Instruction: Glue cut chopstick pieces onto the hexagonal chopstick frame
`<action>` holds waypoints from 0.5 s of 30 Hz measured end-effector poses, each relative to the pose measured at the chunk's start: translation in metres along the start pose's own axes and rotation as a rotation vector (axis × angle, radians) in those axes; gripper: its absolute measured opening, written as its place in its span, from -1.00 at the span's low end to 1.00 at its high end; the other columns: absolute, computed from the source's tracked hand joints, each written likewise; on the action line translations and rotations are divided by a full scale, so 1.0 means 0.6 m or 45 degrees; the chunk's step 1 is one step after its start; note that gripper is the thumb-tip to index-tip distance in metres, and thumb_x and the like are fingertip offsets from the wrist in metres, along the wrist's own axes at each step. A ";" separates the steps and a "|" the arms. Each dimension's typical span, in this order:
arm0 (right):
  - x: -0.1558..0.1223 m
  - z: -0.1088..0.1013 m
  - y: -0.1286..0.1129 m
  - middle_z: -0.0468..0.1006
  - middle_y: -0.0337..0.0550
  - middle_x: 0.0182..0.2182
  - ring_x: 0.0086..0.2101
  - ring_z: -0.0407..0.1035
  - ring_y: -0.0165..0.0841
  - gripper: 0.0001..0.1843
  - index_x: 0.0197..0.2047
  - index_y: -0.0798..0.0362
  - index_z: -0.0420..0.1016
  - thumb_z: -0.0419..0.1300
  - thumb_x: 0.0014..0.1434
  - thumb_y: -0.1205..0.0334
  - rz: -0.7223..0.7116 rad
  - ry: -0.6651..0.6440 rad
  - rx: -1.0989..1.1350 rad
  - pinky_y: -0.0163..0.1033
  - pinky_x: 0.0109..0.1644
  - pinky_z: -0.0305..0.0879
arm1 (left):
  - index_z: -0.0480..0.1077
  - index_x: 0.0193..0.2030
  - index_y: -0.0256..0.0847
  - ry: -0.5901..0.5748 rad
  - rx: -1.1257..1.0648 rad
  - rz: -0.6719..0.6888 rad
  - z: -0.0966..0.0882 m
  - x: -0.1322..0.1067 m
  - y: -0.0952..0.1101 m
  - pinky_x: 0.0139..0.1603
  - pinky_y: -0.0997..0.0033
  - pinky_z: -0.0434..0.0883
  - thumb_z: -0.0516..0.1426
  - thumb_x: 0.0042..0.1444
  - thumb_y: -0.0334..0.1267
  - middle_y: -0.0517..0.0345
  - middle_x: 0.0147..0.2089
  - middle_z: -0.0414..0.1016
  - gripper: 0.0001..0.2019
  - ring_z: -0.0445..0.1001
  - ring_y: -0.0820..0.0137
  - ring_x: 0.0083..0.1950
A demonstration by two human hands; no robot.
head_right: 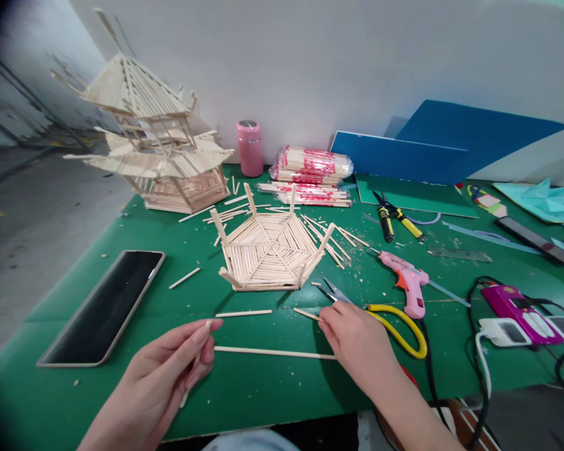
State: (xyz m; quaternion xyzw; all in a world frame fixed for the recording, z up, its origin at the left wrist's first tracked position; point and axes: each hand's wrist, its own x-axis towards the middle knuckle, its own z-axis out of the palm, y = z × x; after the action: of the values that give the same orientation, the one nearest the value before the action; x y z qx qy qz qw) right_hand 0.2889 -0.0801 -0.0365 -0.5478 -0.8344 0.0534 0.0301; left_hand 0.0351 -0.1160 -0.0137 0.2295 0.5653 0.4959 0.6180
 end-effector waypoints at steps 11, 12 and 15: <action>-0.003 -0.059 -0.098 0.45 -0.15 -0.21 -0.23 0.35 -0.39 -0.73 -0.05 -0.02 0.31 0.06 0.15 0.29 -0.230 0.101 0.736 -0.31 -0.19 0.30 | 0.46 -0.33 -0.22 -0.569 1.328 0.956 0.033 -0.001 0.000 -0.50 0.49 0.30 -0.04 0.11 -0.37 0.11 -0.51 0.44 -0.76 0.39 0.42 -0.50; -0.002 -0.057 -0.107 0.46 -0.15 -0.24 -0.24 0.35 -0.39 -0.75 -0.07 -0.01 0.33 0.05 0.15 0.30 -0.244 0.099 0.783 -0.31 -0.20 0.30 | 0.45 -0.33 -0.21 -0.553 1.405 1.023 0.036 -0.001 -0.002 -0.52 0.49 0.28 -0.06 0.11 -0.38 0.12 -0.53 0.42 -0.75 0.37 0.41 -0.52; 0.002 -0.044 -0.117 0.48 -0.18 -0.35 -0.35 0.36 -0.42 -0.82 -0.17 0.02 0.39 0.03 0.17 0.34 -0.217 0.140 0.883 -0.33 -0.29 0.28 | 0.43 -0.36 -0.23 -0.465 1.495 1.173 0.040 0.000 -0.005 -0.53 0.47 0.28 -0.06 0.12 -0.39 0.13 -0.55 0.39 -0.76 0.35 0.41 -0.54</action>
State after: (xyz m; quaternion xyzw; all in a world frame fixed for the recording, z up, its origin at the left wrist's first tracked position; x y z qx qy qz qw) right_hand 0.2274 -0.1049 -0.0017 -0.4356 -0.8064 0.3011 0.2633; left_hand 0.0582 -0.1109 -0.0102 0.8107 0.4721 0.2760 0.2091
